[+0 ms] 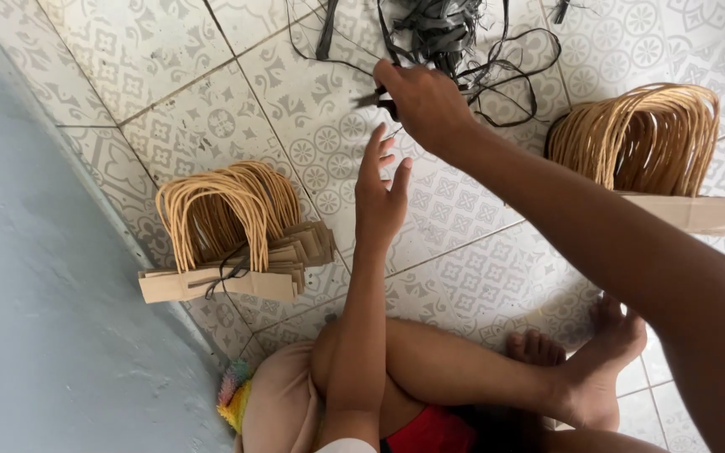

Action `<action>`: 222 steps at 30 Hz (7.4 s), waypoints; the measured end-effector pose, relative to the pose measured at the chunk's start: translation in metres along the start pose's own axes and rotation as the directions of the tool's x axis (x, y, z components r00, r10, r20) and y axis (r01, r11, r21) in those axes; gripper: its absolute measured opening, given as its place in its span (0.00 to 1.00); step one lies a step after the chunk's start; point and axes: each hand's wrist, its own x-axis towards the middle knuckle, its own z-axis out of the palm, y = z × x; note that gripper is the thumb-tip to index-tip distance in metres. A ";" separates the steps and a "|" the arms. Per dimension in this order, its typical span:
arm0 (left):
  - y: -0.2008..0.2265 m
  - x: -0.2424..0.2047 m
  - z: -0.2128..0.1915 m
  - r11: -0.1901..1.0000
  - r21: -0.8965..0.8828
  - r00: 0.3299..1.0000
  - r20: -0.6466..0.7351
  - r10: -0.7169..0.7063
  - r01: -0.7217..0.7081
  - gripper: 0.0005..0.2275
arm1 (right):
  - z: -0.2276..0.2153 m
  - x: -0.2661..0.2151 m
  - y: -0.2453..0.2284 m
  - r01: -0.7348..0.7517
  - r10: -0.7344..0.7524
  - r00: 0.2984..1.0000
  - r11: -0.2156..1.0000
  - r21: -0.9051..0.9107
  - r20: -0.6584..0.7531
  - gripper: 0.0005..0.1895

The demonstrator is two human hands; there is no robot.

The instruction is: Bundling and tying paper bag handles using plastic strips and a cardboard jig.

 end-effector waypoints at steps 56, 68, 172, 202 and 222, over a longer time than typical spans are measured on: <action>-0.042 0.040 -0.047 0.128 -0.976 0.981 0.164 -0.101 0.176 0.08 | -0.201 -0.352 0.028 -0.499 0.141 0.865 0.338 0.798 0.482 0.28; -0.048 0.040 -0.041 0.182 -0.964 0.980 0.180 -0.089 0.193 0.12 | -0.208 -0.313 -0.011 -0.740 0.419 0.267 0.666 -0.094 0.868 0.23; -0.007 -0.030 0.034 0.471 -0.811 0.908 0.163 -0.387 0.347 0.10 | -0.004 0.026 0.014 0.183 -0.044 0.910 0.934 -0.306 0.411 0.12; 0.006 -0.063 0.013 0.905 -0.425 0.999 -0.029 0.015 -0.026 0.12 | -0.156 -0.343 -0.012 -0.679 0.564 0.690 0.287 0.676 0.454 0.09; -0.111 -0.046 -0.040 0.916 0.365 0.962 -0.265 -0.070 0.167 0.10 | -0.097 -0.439 0.094 -0.814 0.721 0.565 0.410 0.411 0.400 0.10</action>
